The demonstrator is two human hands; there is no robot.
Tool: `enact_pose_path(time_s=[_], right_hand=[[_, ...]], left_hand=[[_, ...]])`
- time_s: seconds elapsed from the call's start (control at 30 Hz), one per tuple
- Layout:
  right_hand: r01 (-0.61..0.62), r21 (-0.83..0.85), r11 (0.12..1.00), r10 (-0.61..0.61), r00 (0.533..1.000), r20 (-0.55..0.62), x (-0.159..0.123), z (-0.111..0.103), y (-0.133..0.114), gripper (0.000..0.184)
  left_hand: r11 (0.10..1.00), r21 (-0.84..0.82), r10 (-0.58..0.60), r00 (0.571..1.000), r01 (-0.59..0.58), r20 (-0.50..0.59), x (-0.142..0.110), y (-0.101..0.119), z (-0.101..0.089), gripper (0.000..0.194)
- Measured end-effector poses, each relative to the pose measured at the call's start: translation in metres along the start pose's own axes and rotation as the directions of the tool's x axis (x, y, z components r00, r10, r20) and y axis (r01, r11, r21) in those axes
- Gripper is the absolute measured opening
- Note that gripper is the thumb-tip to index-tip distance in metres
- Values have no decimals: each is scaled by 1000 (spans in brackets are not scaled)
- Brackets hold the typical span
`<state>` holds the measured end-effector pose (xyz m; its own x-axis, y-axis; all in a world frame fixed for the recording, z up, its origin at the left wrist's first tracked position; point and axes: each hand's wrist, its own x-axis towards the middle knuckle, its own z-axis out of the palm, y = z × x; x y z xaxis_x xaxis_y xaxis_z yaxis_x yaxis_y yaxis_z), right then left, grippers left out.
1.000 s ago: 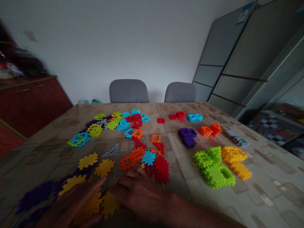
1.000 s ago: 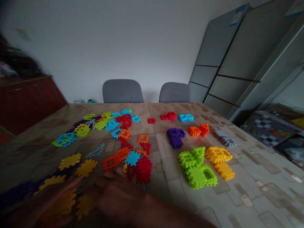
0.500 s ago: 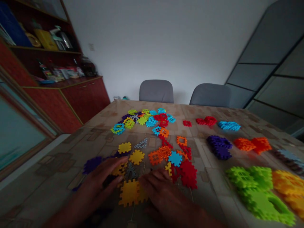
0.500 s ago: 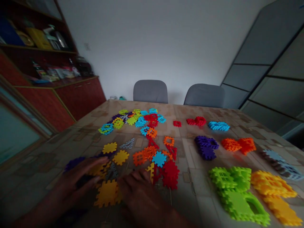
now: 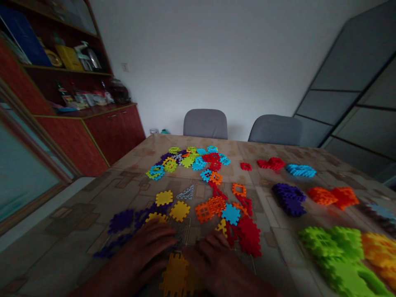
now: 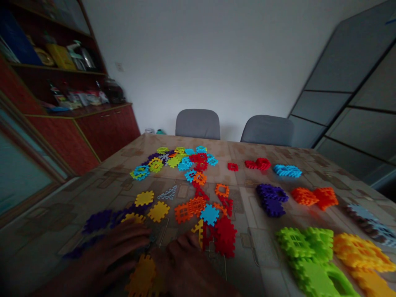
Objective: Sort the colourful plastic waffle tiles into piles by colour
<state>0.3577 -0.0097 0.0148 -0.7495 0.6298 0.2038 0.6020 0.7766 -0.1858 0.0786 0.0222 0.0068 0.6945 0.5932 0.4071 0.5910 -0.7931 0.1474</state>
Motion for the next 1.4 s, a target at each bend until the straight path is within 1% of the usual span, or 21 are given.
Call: enact_pose_path(time_s=[0.13, 0.23, 0.27, 0.33, 0.43, 0.53, 0.67, 0.77, 0.87, 0.93, 0.97, 1.0, 1.03, 1.1, 1.17, 1.2, 1.23, 1.27, 1.3, 1.37, 1.4], right_hand=[[-31, 21, 999, 31, 999, 8, 0, -7, 1, 58], [-35, 17, 999, 35, 999, -6, 1, -9, 3, 61], [-25, 4, 1000, 25, 999, -25, 1, -8, 4, 58], [5, -36, 999, -8, 997, -76, 2, -4, 7, 45], [35, -95, 995, -50, 986, -159, 2, 6, 11, 27], [42, -112, 993, -65, 976, -209, 2, 14, 13, 21], [49, -109, 993, -68, 980, -185, 2, 18, 14, 20], [51, -72, 996, -60, 990, -125, 3, 7, 15, 18], [39, 76, 996, -37, 999, -33, 3, -16, 15, 25], [-18, 188, 982, 17, 1000, 6, 2, -31, 14, 35], [-63, 230, 971, 62, 998, 12, 1, -37, 14, 37], [-109, 261, 959, 112, 994, 3, 0, -41, 15, 35], [-149, 287, 946, 161, 987, -17, -1, -44, 17, 33], [-201, 333, 921, 236, 969, -68, -6, -48, 24, 32], [-245, 348, 905, 306, 943, -132, -13, -50, 40, 36], [-283, 344, 895, 356, 918, -173, -17, -51, 50, 37], [-322, 331, 887, 405, 887, -223, -22, -50, 62, 37], [-375, 327, 867, 468, 838, -279, -27, -48, 74, 37], [-423, 338, 840, 528, 780, -336, -32, -45, 85, 37], [-464, 365, 807, 581, 733, -354, -38, -35, 102, 38], [-467, 381, 798, 592, 726, -350, -39, -28, 105, 40]], left_hand=[[1000, 2, 12, 1000, -12, -5, 3, 1, -3, 34], [999, 25, 21, 999, -20, -33, 5, 0, -4, 34], [999, 39, 28, 999, -26, -46, 6, -1, -5, 34], [997, 63, 56, 996, -51, -74, 8, -1, -4, 33], [991, 80, 113, 991, -107, -76, 11, -3, -2, 29], [989, 82, 128, 990, -123, -64, 12, -4, 2, 30], [992, 66, 108, 993, -105, -44, 15, -2, 6, 31], [993, 25, 114, 993, -114, -19, 22, 1, 2, 27], [996, -31, 82, 996, -82, 20, 33, -5, -8, 25], [997, -67, 26, 999, -23, 42, 43, -20, -15, 26], [996, -86, -3, 999, 6, 38, 49, -31, -18, 26], [992, -104, -58, 996, 66, 70, 56, -44, -20, 28], [987, -123, -91, 992, 102, 87, 62, -58, -22, 28], [964, -141, -215, 973, 226, 87, 74, -87, -23, 33], [948, -131, -287, 957, 290, 46, 79, -112, -23, 45], [938, -120, -325, 946, 325, 18, 79, -122, -23, 49], [927, -108, -363, 932, 359, -13, 76, -129, -23, 52], [911, -95, -405, 913, 400, -43, 71, -134, -24, 54], [893, -84, -449, 891, 443, -69, 65, -136, -24, 55], [853, -70, -522, 848, 517, -94, 52, -134, -24, 57], [838, -70, -545, 833, 541, -96, 46, -132, -23, 58]])
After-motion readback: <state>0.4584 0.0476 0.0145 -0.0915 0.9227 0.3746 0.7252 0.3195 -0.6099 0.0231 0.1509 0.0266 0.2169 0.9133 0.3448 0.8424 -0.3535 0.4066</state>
